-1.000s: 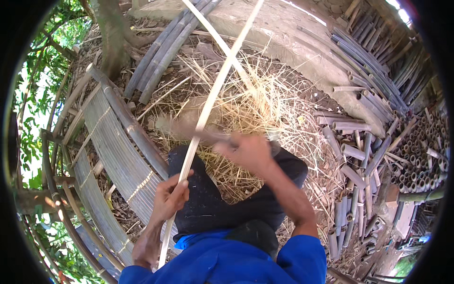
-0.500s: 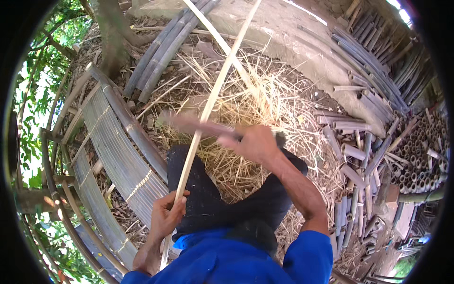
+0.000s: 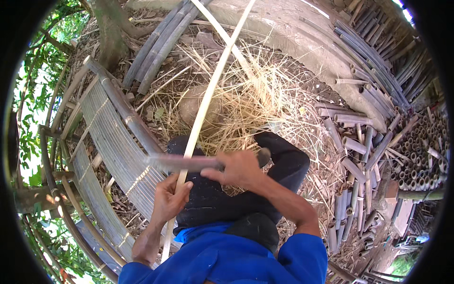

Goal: The person shaves and smooths long bamboo strips using a large blade, then fits them into a bamboo frame.

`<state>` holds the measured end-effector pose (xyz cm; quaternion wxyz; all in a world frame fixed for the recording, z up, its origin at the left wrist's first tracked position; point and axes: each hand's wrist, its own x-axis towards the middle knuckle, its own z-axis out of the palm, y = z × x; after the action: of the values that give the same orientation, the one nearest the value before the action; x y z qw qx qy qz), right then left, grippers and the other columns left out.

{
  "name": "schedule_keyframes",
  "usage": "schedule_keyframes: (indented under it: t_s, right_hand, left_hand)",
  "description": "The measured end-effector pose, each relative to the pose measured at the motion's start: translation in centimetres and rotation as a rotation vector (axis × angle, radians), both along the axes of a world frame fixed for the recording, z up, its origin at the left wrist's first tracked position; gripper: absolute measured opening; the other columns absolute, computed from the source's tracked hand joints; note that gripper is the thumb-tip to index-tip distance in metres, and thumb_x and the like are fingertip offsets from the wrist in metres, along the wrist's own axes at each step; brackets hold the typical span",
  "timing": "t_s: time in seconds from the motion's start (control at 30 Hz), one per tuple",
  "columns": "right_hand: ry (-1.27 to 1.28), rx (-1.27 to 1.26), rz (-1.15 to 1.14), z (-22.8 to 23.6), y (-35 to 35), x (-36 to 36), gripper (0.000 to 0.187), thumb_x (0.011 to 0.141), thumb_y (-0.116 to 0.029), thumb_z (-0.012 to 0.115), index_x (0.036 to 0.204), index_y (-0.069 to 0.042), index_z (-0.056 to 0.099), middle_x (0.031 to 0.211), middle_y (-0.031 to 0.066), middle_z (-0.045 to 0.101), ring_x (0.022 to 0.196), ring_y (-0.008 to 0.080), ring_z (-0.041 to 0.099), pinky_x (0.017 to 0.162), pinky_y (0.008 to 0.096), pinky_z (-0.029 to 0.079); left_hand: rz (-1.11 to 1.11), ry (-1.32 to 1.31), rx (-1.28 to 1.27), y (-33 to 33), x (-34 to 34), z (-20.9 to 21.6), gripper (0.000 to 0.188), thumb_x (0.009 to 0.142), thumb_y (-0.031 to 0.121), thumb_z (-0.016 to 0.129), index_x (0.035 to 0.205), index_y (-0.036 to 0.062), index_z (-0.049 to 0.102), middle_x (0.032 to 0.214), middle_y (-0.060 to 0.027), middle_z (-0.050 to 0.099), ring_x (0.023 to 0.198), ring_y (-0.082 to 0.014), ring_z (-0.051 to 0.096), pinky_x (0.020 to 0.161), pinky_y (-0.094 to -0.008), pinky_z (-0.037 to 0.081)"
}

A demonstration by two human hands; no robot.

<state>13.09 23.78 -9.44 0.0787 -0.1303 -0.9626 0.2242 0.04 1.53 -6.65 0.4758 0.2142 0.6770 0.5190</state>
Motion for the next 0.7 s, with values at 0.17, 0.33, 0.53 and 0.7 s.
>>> schedule_keyframes:
  t_s: [0.17, 0.33, 0.53, 0.7]
  right_hand:
    - [-0.075, -0.019, -0.229, 1.1, 3.4, -1.5, 0.068, 0.088, -0.075, 0.060, 0.082, -0.008, 0.073, 0.064, 0.0146, 0.067, 0.059, 0.0348, 0.069, 0.059, 0.0473, 0.055]
    - [-0.113, 0.145, -0.235, 1.9, 8.8, -2.0, 0.062, 0.091, -0.066, 0.065, 0.090, -0.004, 0.074, 0.064, 0.0174, 0.067, 0.060, 0.0352, 0.068, 0.062, 0.0472, 0.054]
    - [-0.093, 0.192, -0.602, 2.3, 13.0, 0.1, 0.058, 0.096, -0.065, 0.059, 0.093, -0.009, 0.076, 0.063, 0.0171, 0.067, 0.059, 0.0337, 0.067, 0.058, 0.0461, 0.052]
    - [-0.062, 0.118, -0.135, 2.5, 8.3, -0.4, 0.053, 0.098, -0.062, 0.055, 0.102, -0.015, 0.078, 0.074, 0.0179, 0.071, 0.064, 0.0357, 0.069, 0.064, 0.0458, 0.055]
  left_hand:
    - [0.132, 0.020, 0.033, -1.7, 1.8, 0.1, 0.059, 0.098, 0.008, 0.070, 0.152, -0.0006, 0.047, 0.070, 0.0039, 0.061, 0.057, -0.0027, 0.053, 0.049, -0.0210, 0.042]
    - [0.157, 0.052, 0.011, -3.1, 2.5, 0.1, 0.061, 0.095, 0.004, 0.073, 0.150, -0.0031, 0.048, 0.072, 0.0037, 0.063, 0.058, -0.0035, 0.054, 0.050, -0.0212, 0.045]
    - [0.166, 0.123, -0.084, -6.8, 3.3, -1.3, 0.052, 0.092, 0.004, 0.075, 0.141, -0.0042, 0.059, 0.083, -0.0090, 0.074, 0.065, -0.0069, 0.064, 0.056, -0.0245, 0.053]
    - [0.223, 0.474, -0.040, -6.6, 2.9, -2.6, 0.043, 0.090, 0.004, 0.073, 0.130, -0.0066, 0.065, 0.095, -0.0204, 0.078, 0.068, -0.0111, 0.069, 0.057, -0.0279, 0.054]
